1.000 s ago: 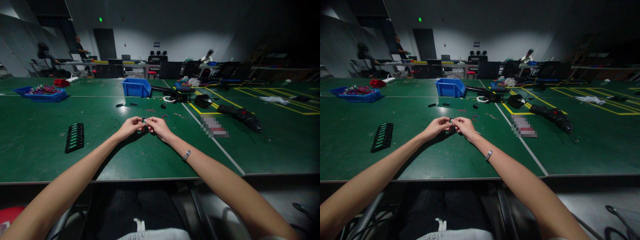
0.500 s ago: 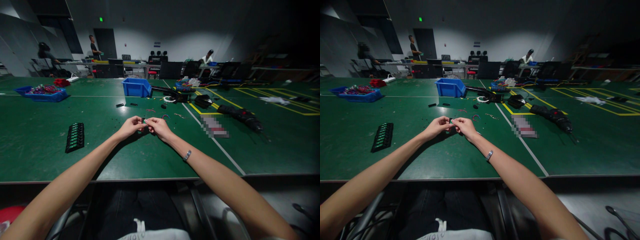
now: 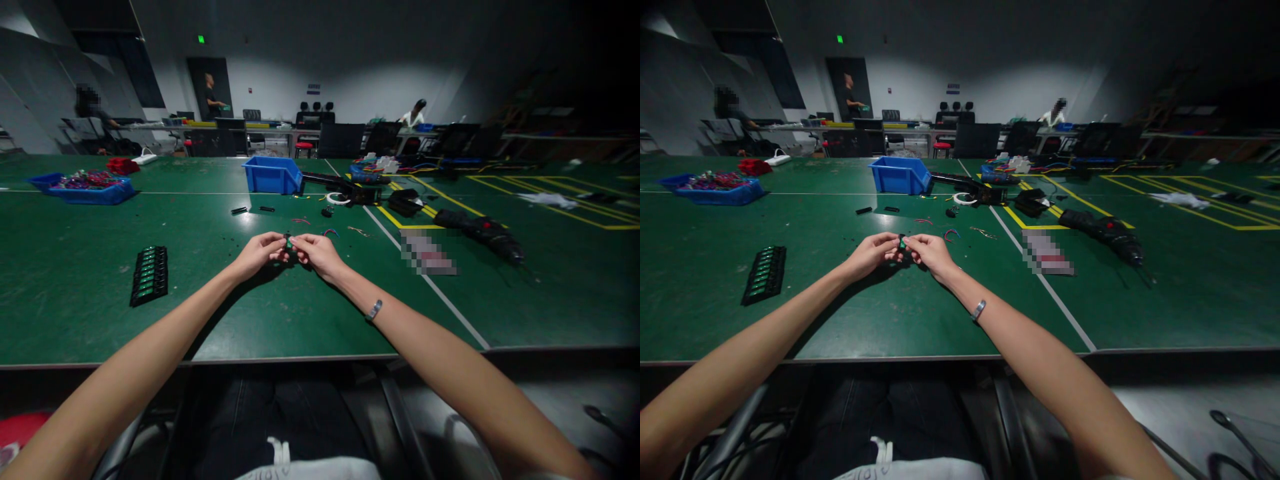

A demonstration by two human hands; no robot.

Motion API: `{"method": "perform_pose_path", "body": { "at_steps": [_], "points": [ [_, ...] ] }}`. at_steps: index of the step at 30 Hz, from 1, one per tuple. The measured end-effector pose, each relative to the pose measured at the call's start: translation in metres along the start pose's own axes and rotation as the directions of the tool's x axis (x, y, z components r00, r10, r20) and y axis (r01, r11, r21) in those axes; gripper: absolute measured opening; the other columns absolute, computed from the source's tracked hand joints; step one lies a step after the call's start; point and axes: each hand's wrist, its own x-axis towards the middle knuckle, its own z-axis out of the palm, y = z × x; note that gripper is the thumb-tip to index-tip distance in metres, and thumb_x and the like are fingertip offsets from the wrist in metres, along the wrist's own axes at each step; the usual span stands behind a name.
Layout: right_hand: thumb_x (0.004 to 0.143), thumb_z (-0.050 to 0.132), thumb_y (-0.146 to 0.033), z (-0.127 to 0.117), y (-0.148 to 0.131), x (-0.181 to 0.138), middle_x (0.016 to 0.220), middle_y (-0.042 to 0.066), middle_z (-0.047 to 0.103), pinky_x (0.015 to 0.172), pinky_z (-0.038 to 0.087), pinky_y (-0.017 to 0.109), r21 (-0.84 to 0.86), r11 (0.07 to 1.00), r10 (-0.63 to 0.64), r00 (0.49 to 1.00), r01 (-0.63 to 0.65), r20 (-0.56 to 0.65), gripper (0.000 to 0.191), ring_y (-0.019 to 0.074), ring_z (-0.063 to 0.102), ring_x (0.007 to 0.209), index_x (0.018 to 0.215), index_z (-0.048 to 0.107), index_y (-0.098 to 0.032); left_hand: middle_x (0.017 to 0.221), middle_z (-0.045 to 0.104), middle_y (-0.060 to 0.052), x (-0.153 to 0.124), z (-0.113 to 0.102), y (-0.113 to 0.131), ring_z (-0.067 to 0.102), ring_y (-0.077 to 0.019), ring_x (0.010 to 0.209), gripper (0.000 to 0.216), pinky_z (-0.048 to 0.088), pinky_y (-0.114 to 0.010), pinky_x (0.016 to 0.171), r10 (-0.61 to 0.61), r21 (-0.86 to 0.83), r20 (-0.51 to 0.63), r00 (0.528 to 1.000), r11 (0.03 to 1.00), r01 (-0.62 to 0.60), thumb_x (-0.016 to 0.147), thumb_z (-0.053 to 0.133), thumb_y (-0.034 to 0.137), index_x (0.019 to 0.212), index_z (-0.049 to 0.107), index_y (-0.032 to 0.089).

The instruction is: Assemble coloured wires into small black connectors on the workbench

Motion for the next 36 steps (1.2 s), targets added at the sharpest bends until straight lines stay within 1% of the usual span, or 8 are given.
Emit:
{"method": "perform_pose_path", "body": {
  "at_steps": [3, 8, 13, 17, 21, 24, 28, 36],
  "points": [
    [0.066, 0.085, -0.045, 0.0, -0.0001, -0.0002, 0.065, -0.001, 0.062, 0.043, 0.032, 0.02, 0.001, 1.0, -0.004, 1.0, 0.004, 0.005, 0.036, 0.0064, 0.047, 0.05, 0.077, 0.07, -0.014, 0.088, 0.071, -0.007, 0.0001, -0.0011, -0.0004, 0.067, -0.0134, 0.071, 0.039, 0.054, -0.029, 0.074, 0.02, 0.025, -0.01, 1.0, 0.999, -0.02, 0.08, 0.078, 0.038, 0.105, 0.066, 0.01],
    [0.066, 0.085, -0.045, -0.0004, 0.0009, 0.0001, 0.066, -0.001, 0.062, 0.043, 0.033, 0.019, 0.016, 1.0, -0.013, 1.0, 0.013, 0.013, 0.036, 0.0062, 0.047, 0.051, 0.077, 0.07, -0.014, 0.095, 0.07, -0.008, -0.0013, -0.001, 0.0007, 0.066, -0.013, 0.073, 0.039, 0.054, -0.029, 0.074, 0.035, 0.046, -0.009, 0.999, 0.998, -0.035, 0.08, 0.078, 0.038, 0.106, 0.066, 0.011],
    [0.064, 0.085, -0.046, 0.0, 0.0013, 0.0007, 0.068, 0.0, 0.063, 0.043, 0.033, 0.019, 0.031, 0.999, -0.013, 1.0, 0.012, 0.008, 0.037, 0.0062, 0.048, 0.052, 0.078, 0.07, -0.014, 0.094, 0.071, -0.007, -0.0013, -0.0003, 0.0009, 0.066, -0.0131, 0.073, 0.04, 0.054, -0.029, 0.074, 0.033, 0.047, -0.025, 0.999, 0.998, -0.032, 0.079, 0.078, 0.039, 0.106, 0.067, 0.012],
    [0.063, 0.086, -0.046, -0.0002, 0.0022, 0.0015, 0.068, 0.0, 0.063, 0.043, 0.034, 0.019, 0.04, 0.999, -0.01, 1.0, 0.01, 0.005, 0.039, 0.006, 0.048, 0.052, 0.078, 0.07, -0.014, 0.098, 0.072, -0.009, -0.0022, 0.0007, 0.0021, 0.066, -0.0131, 0.073, 0.044, 0.054, -0.029, 0.074, 0.014, 0.038, -0.033, 0.999, 0.999, -0.013, 0.078, 0.079, 0.037, 0.113, 0.068, 0.012],
    [0.063, 0.086, -0.046, -0.0009, 0.0037, 0.0022, 0.069, 0.0, 0.063, 0.042, 0.034, 0.018, 0.044, 0.999, -0.002, 1.0, 0.002, 0.009, 0.04, 0.0057, 0.048, 0.052, 0.079, 0.07, -0.014, 0.106, 0.071, -0.011, -0.004, 0.0019, 0.0043, 0.066, -0.0132, 0.077, 0.051, 0.054, -0.03, 0.076, 0.007, 0.014, -0.008, 1.0, 1.0, -0.007, 0.079, 0.079, 0.036, 0.122, 0.066, 0.012],
    [0.063, 0.086, -0.047, -0.0009, 0.0041, 0.002, 0.068, 0.0, 0.063, 0.042, 0.033, 0.019, 0.047, 0.999, 0.0, 1.0, -0.001, 0.015, 0.039, 0.0056, 0.048, 0.051, 0.077, 0.069, -0.014, 0.104, 0.071, -0.01, -0.0044, 0.0022, 0.0045, 0.065, -0.0123, 0.074, 0.055, 0.053, -0.029, 0.074, 0.003, 0.021, 0.005, 1.0, 1.0, -0.003, 0.08, 0.078, 0.035, 0.128, 0.063, 0.014],
    [0.062, 0.086, -0.047, -0.0002, 0.0035, 0.0011, 0.068, -0.001, 0.062, 0.042, 0.033, 0.019, 0.053, 0.999, 0.0, 1.0, -0.001, 0.016, 0.04, 0.0056, 0.047, 0.051, 0.078, 0.069, -0.014, 0.099, 0.072, -0.009, -0.0039, 0.0022, 0.0034, 0.062, -0.0108, 0.068, 0.055, 0.051, -0.026, 0.067, 0.004, 0.034, -0.004, 1.0, 0.999, -0.004, 0.08, 0.078, 0.036, 0.128, 0.064, 0.014],
    [0.061, 0.087, -0.045, 0.0011, 0.0013, 0.0002, 0.065, -0.001, 0.061, 0.041, 0.033, 0.019, 0.077, 0.997, 0.009, 1.0, -0.01, 0.013, 0.04, 0.0055, 0.047, 0.05, 0.077, 0.069, -0.014, 0.103, 0.071, -0.01, -0.0045, 0.0027, 0.0041, 0.063, -0.0111, 0.071, 0.055, 0.051, -0.027, 0.069, -0.008, -0.002, 0.005, 1.0, 1.0, 0.008, 0.079, 0.079, 0.034, 0.127, 0.064, 0.014]
  ]
}}
